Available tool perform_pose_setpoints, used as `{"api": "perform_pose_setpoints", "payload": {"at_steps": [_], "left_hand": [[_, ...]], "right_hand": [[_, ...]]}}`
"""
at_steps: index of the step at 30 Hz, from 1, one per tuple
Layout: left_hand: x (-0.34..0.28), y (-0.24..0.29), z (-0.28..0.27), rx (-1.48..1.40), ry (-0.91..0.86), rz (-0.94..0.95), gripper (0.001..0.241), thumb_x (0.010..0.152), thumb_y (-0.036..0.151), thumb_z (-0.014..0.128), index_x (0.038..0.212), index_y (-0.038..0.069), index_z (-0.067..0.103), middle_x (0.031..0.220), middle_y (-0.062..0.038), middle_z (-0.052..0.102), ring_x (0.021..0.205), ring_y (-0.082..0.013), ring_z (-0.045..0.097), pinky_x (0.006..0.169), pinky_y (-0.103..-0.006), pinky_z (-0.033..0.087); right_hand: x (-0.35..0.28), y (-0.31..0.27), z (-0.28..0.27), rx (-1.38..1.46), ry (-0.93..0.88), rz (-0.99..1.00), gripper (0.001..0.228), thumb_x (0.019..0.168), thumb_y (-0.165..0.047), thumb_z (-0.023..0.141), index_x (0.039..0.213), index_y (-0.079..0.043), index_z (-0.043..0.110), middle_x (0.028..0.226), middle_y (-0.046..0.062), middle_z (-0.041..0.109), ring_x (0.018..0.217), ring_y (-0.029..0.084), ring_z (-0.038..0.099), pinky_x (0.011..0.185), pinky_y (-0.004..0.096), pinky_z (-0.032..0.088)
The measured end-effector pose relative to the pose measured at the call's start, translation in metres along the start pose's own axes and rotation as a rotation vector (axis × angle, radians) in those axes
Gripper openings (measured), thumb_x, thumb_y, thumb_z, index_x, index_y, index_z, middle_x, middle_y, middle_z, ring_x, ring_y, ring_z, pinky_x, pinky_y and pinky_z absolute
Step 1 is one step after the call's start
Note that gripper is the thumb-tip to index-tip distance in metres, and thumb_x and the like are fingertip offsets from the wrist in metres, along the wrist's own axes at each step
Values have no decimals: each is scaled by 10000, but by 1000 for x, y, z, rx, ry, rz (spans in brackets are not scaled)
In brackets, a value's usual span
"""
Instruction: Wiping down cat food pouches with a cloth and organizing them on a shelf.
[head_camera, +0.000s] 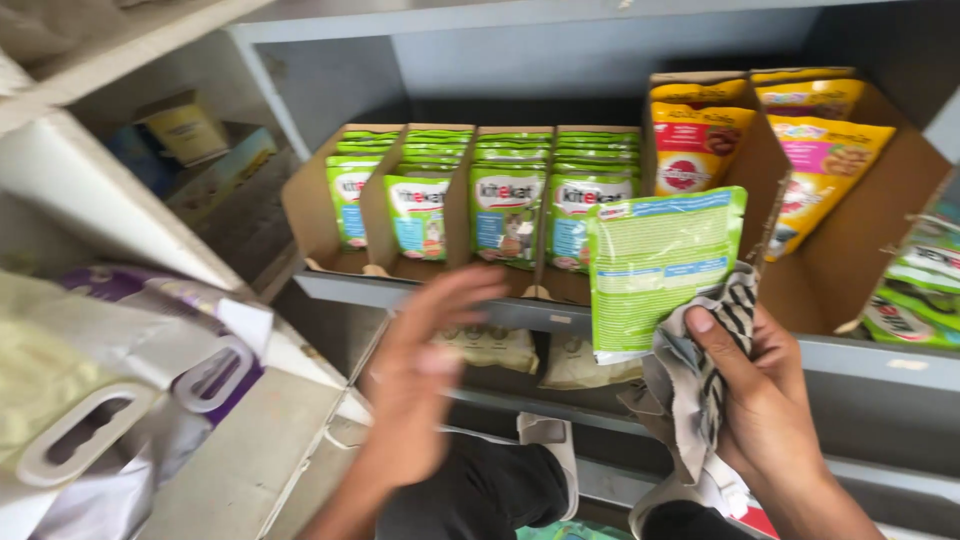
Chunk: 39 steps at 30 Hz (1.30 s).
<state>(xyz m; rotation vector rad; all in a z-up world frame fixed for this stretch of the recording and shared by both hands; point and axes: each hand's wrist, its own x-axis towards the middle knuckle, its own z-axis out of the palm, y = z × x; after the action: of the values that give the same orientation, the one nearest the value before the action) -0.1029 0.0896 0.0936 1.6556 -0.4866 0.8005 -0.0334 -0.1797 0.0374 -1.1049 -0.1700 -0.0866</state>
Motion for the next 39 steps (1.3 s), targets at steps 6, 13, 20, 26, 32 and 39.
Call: {"api": "perform_pose_setpoints", "payload": {"at_steps": [6, 13, 20, 26, 32, 39], "left_hand": [[18, -71, 124, -743, -238, -334, 411, 1122, 232, 458, 1450, -15, 491, 1350, -104, 628, 1139, -122, 582, 1012, -290, 470], [12, -130, 135, -1310, -116, -486, 345, 1138, 199, 494, 1468, 99, 487, 1427, -83, 589, 1253, -178, 594, 1094, -395, 480], [-8, -148, 140, -1514, -280, -680, 519, 1130, 193, 385, 1640, 195, 288, 1666, -79, 371, 1510, -236, 390, 1273, -463, 320], [-26, -143, 133, -1557, -112, -629, 671, 1145, 511, 250, 1564, 16, 421, 1565, -88, 497, 1395, -191, 510, 1205, -328, 384], [-29, -132, 133, -1553, -371, -594, 807, 1107, 612, 120, 1660, 48, 284, 1679, -112, 370, 1508, -221, 427, 1271, -370, 361], [-29, -137, 122, -1565, -307, -660, 798, 1110, 633, 216, 1620, 45, 389, 1522, -88, 562, 1302, -172, 608, 1004, -255, 532]], "right_hand": [[11, 7, -5, -102, -14, -37, 196, 988, -31, 626, 1164, 34, 682, 964, 116, 741, 737, 133, 658, 642, 248, 536], [31, -14, -23, -625, 212, -465, 395, 1082, 19, 512, 1435, -13, 337, 1214, 158, 516, 998, 211, 533, 901, 315, 461], [17, -7, -33, -1304, -15, -1111, 510, 743, -415, 795, 823, 64, 641, 1243, 300, 569, 1190, 506, 621, 1089, 674, 538], [28, 17, 26, -1561, -385, -1044, 604, 866, -423, 741, 1310, -24, 647, 1487, 205, 556, 1433, 407, 488, 1225, 607, 278], [27, 10, 18, -1582, -232, -991, 589, 874, -445, 698, 1333, -81, 640, 1569, 218, 477, 1504, 440, 396, 1263, 666, 159], [27, 12, 16, -1590, -440, -1083, 557, 861, -420, 696, 1361, -181, 643, 1559, 184, 479, 1475, 399, 426, 1235, 637, 221]]}}
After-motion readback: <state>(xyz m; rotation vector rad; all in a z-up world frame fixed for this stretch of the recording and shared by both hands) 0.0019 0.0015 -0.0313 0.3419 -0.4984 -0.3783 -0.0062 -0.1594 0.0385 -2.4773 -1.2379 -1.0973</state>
